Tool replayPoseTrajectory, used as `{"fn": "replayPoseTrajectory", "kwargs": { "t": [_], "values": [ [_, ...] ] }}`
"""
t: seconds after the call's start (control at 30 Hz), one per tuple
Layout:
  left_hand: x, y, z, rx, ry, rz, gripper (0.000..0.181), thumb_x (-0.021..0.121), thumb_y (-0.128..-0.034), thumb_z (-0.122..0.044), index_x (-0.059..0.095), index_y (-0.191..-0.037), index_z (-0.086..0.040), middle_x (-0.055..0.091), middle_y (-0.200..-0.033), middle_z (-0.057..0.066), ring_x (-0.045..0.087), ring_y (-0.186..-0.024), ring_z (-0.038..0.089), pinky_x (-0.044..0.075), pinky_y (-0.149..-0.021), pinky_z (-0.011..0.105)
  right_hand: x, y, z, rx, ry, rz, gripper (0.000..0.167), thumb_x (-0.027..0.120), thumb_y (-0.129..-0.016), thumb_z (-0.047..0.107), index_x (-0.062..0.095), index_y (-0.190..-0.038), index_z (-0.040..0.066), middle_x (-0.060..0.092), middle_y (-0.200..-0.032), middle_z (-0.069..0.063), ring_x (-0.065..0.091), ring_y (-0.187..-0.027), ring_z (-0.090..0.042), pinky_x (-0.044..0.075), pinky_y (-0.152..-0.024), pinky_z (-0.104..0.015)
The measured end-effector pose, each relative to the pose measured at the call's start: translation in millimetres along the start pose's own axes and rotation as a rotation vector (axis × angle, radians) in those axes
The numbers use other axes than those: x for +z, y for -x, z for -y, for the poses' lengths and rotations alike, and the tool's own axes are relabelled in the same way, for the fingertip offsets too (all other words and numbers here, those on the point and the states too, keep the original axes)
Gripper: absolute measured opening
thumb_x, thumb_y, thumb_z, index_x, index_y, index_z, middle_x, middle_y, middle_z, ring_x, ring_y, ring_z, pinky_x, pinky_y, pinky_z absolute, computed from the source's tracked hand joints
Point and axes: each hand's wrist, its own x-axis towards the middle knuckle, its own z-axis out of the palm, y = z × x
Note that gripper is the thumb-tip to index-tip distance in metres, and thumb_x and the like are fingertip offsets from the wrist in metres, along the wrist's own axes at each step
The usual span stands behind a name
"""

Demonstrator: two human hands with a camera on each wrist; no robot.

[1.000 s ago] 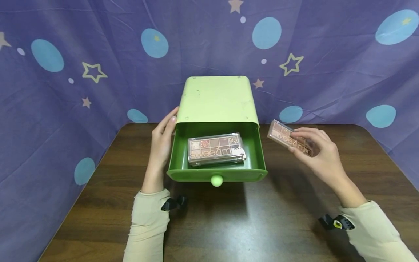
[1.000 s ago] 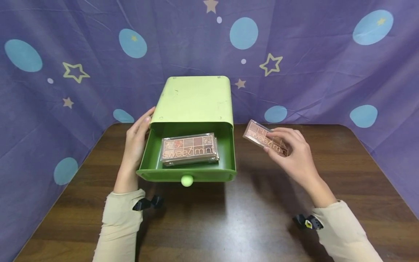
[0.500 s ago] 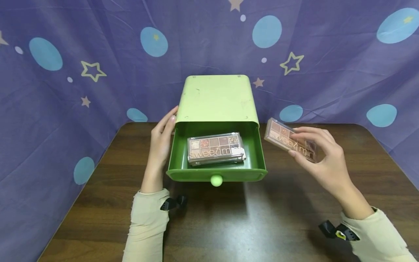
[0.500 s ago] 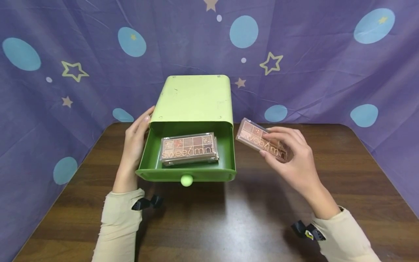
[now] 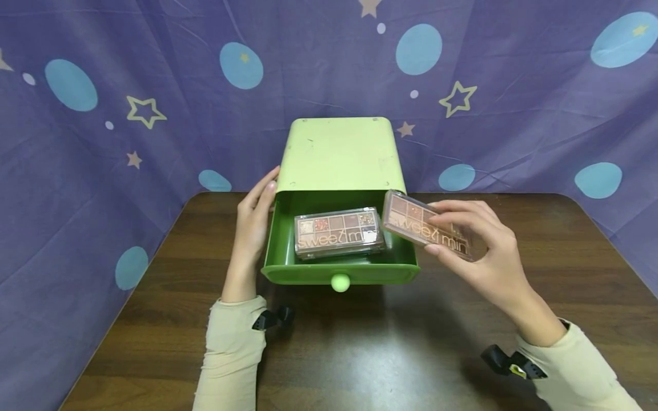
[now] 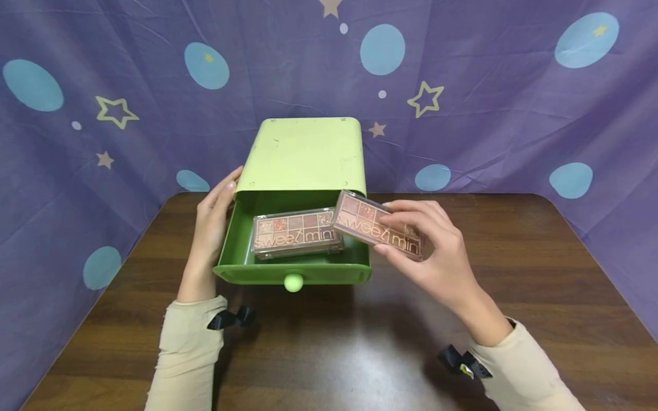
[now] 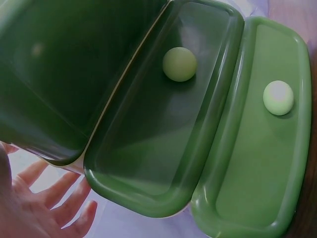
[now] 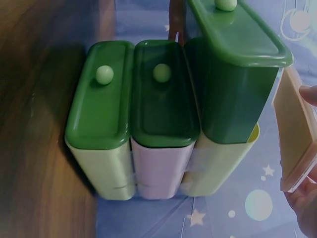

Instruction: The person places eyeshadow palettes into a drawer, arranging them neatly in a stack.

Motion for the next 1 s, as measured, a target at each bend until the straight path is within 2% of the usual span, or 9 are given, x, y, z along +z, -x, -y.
{"fn": "replayPoseTrajectory", "kwargs": {
  "t": [0.1, 0.2, 0.43, 0.63, 0.77, 1.0],
  "values": [
    [0.3, -0.2, -0.1, 0.002, 0.001, -0.001, 0.040, 0.048, -0.1055, -0.024, 0.054, -0.143, -0.010, 0.055, -0.142, 0.008, 0.062, -0.093, 0.012, 0.055, -0.077, 0.022, 3, -5.0, 4, -0.006, -0.023, 0.020, 0.030, 0.080, -0.078, 0.010, 0.070, -0.099, -0.009, 0.066, -0.108, -0.027, 0.056, -0.105, -0.021, 0.041, -0.086, -0.024],
    [0.4, -0.3, -0.1, 0.007, 0.005, -0.001, 0.040, 0.048, -0.1054, -0.024, 0.054, -0.143, -0.010, 0.055, -0.142, 0.008, 0.062, -0.094, 0.012, 0.055, -0.078, 0.022, 7, -8.1, 4, -0.003, -0.048, 0.036, 0.030, 0.081, -0.075, 0.005, 0.070, -0.100, -0.008, 0.066, -0.110, -0.026, 0.056, -0.106, -0.023, 0.042, -0.087, -0.025],
    [-0.1, -0.3, 0.3, 0.006, -0.003, -0.002, 0.040, 0.048, -0.1054, -0.025, 0.054, -0.143, -0.011, 0.056, -0.141, 0.008, 0.062, -0.091, 0.011, 0.055, -0.077, 0.022, 18, -11.7, -14, -0.011, -0.088, 0.079, 0.038, 0.083, -0.067, -0.004, 0.072, -0.104, -0.002, 0.067, -0.115, -0.018, 0.055, -0.109, -0.025, 0.041, -0.091, -0.029],
    [-0.2, -0.9, 0.3, 0.006, -0.003, 0.000, 0.040, 0.048, -0.1055, -0.025, 0.054, -0.143, -0.012, 0.056, -0.142, 0.006, 0.061, -0.102, 0.014, 0.054, -0.083, 0.025, 29, -22.9, -16, -0.026, -0.131, 0.140, 0.038, 0.085, -0.071, 0.001, 0.073, -0.107, 0.002, 0.067, -0.118, -0.012, 0.054, -0.112, -0.026, 0.041, -0.098, -0.032],
    [-0.3, -0.8, 0.1, 0.002, -0.011, 0.000, 0.040, 0.048, -0.1056, -0.026, 0.054, -0.143, -0.013, 0.055, -0.143, 0.004, 0.060, -0.108, 0.017, 0.054, -0.087, 0.029, 37, -31.4, -13, -0.042, -0.154, 0.174, 0.037, 0.085, -0.074, 0.004, 0.073, -0.108, 0.003, 0.067, -0.117, -0.010, 0.053, -0.112, -0.026, 0.043, -0.097, -0.032],
    [-0.4, -1.0, 0.6, 0.001, -0.018, 0.000, 0.041, 0.048, -0.1056, -0.027, 0.054, -0.143, -0.013, 0.054, -0.143, 0.004, 0.059, -0.110, 0.016, 0.053, -0.088, 0.030, 48, -40.7, -12, -0.016, -0.216, 0.220, 0.040, 0.083, -0.072, -0.007, 0.073, -0.109, 0.003, 0.066, -0.119, -0.009, 0.053, -0.114, -0.025, 0.047, -0.095, -0.029]
  ]
}}
